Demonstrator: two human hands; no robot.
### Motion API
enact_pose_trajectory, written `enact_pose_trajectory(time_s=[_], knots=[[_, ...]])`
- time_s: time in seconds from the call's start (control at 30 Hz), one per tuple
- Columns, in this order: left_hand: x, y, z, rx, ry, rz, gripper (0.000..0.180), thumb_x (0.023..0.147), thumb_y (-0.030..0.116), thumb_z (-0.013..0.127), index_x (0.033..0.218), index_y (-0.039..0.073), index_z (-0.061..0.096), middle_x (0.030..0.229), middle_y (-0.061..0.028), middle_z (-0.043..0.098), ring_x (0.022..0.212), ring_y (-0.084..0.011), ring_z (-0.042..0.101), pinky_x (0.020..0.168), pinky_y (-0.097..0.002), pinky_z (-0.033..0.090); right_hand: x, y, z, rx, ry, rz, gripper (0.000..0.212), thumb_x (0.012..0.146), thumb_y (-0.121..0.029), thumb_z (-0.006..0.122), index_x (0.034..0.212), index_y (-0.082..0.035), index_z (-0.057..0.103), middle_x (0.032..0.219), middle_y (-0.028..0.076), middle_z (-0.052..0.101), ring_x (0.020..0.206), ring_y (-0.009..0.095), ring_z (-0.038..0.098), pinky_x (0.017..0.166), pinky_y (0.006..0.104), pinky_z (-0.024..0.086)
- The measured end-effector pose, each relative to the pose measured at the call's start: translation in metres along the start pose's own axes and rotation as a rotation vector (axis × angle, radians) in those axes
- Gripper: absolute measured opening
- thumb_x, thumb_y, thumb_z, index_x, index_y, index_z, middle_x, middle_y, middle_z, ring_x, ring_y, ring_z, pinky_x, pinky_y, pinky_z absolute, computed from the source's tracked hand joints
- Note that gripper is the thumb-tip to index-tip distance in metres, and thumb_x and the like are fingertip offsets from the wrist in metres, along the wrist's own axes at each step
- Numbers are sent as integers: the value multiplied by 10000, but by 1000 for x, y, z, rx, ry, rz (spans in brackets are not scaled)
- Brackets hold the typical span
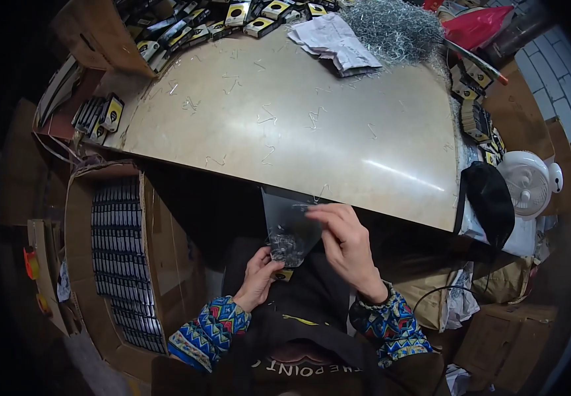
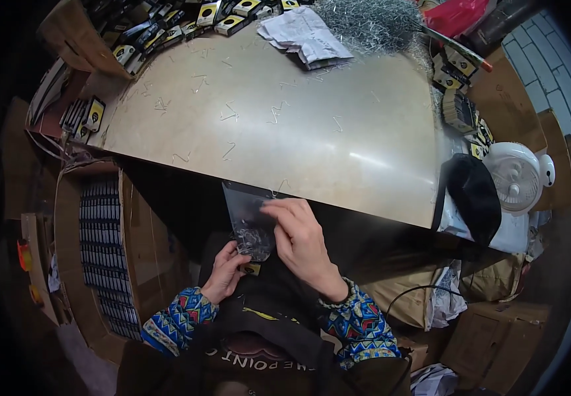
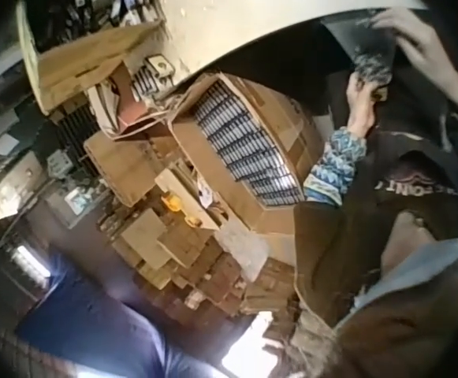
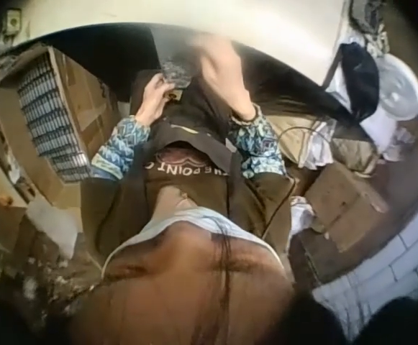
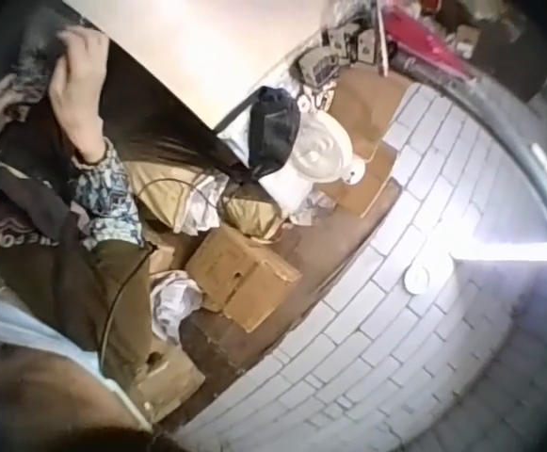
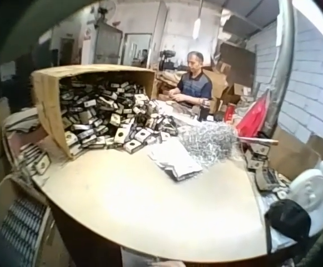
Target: Sort and package small sensor components into boxes at a workbench.
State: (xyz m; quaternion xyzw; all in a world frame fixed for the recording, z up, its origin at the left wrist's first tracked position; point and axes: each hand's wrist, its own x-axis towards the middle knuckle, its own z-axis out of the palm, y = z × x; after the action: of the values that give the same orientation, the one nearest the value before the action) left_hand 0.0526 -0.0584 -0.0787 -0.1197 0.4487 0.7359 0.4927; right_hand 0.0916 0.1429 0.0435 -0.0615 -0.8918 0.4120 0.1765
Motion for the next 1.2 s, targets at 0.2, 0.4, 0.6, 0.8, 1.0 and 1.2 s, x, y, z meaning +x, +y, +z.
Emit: enact_pose_trajectory(time_s=[0.2,0.4,0.6,0.8,1.0,1.2], knots=[[-4,-10,6,393,-19,138,502,827,93,703,1254,14,451,1116,-73,628,992,-165,616,851,-292,498,-24,17,49,-336,-53,-122,384,708,28,600,1088,-27,614,1005,114,587,935,303,549,762,377,455],[-4,-17,6,1082,101,432,680,747,173,793,1232,8,347,1108,-255,587,1025,-415,609,847,-440,496,-40,6,52,-300,-394,-179,388,732,-65,610,1111,15,577,1013,123,566,924,279,535,755,368,426],[2,-24,4,1054,141,478,781,726,196,802,1299,-34,324,1149,-291,550,1034,-451,569,870,-461,479,-54,23,63,-295,-572,-176,457,714,-38,620,1162,31,565,1111,148,574,984,302,542,805,389,432],[-5,-19,-14,1294,99,574,727,698,140,800,1274,-14,384,1131,-242,551,1041,-428,573,881,-441,480,-64,17,69,-311,-505,-219,435,747,-58,616,1169,41,580,1184,152,582,1053,307,555,877,366,440],[-28,18,-5,1300,44,834,840,643,38,759,1383,8,363,1177,-193,547,1029,-363,572,921,-409,471,-28,12,33,201,-228,60,214,879,-73,646,1080,0,656,911,164,677,773,319,652,672,360,532],[-4,47,39,1146,68,1025,863,629,21,782,1388,-4,371,1263,-206,533,1112,-375,561,956,-418,463,-6,-2,25,10,-217,-66,171,861,-96,683,990,14,666,828,169,661,752,310,662,646,354,523]])
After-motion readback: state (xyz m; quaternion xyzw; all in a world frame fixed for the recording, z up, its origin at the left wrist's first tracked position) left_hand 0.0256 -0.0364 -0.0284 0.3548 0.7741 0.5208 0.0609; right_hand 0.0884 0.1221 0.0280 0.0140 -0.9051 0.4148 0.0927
